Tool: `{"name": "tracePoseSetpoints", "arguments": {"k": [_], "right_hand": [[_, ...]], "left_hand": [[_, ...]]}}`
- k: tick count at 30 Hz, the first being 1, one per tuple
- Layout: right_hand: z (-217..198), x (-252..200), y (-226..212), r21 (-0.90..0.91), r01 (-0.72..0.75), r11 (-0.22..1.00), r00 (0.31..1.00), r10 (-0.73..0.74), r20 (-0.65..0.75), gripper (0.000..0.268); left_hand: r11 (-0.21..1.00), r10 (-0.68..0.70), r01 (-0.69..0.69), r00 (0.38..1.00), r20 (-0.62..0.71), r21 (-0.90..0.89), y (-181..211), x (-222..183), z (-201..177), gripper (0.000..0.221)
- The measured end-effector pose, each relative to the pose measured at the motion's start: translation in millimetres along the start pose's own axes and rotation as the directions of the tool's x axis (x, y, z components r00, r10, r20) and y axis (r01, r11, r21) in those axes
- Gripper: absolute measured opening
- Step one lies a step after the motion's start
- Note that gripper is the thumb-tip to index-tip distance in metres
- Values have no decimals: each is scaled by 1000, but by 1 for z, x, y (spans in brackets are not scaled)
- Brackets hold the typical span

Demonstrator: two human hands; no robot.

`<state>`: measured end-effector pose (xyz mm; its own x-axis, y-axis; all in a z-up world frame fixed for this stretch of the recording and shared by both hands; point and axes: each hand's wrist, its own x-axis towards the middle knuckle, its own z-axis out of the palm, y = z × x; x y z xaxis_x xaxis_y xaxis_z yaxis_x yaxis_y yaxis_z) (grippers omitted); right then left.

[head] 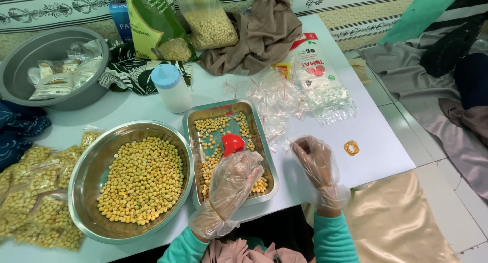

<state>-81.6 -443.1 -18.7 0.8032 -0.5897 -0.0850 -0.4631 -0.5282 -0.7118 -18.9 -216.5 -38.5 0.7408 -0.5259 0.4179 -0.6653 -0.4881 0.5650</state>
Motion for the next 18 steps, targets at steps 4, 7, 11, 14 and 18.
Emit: {"name": "tracePoseSetpoints", "arguments": {"k": [4,7,11,14,18], "right_hand": [[13,-26,-8,490,70,869,998,-64,-29,19],[18,-47,-26,785,45,618,971,-211,110,10],[31,-66,-57,841,-12,541,920,-324,222,10],[49,-73,-72,820,-16,572,903,-345,258,9],[71,-84,-101,812,-21,583,873,-385,299,10]], "left_hand": [[996,47,-49,999,-24,-81,20,2,-18,45],[987,110,-118,990,-83,-108,34,-1,-36,77],[994,103,-104,953,-286,12,25,-13,-43,75],[994,105,-86,925,-364,68,23,-25,-69,69],[988,118,-65,903,-413,140,4,-50,-92,73]]}}
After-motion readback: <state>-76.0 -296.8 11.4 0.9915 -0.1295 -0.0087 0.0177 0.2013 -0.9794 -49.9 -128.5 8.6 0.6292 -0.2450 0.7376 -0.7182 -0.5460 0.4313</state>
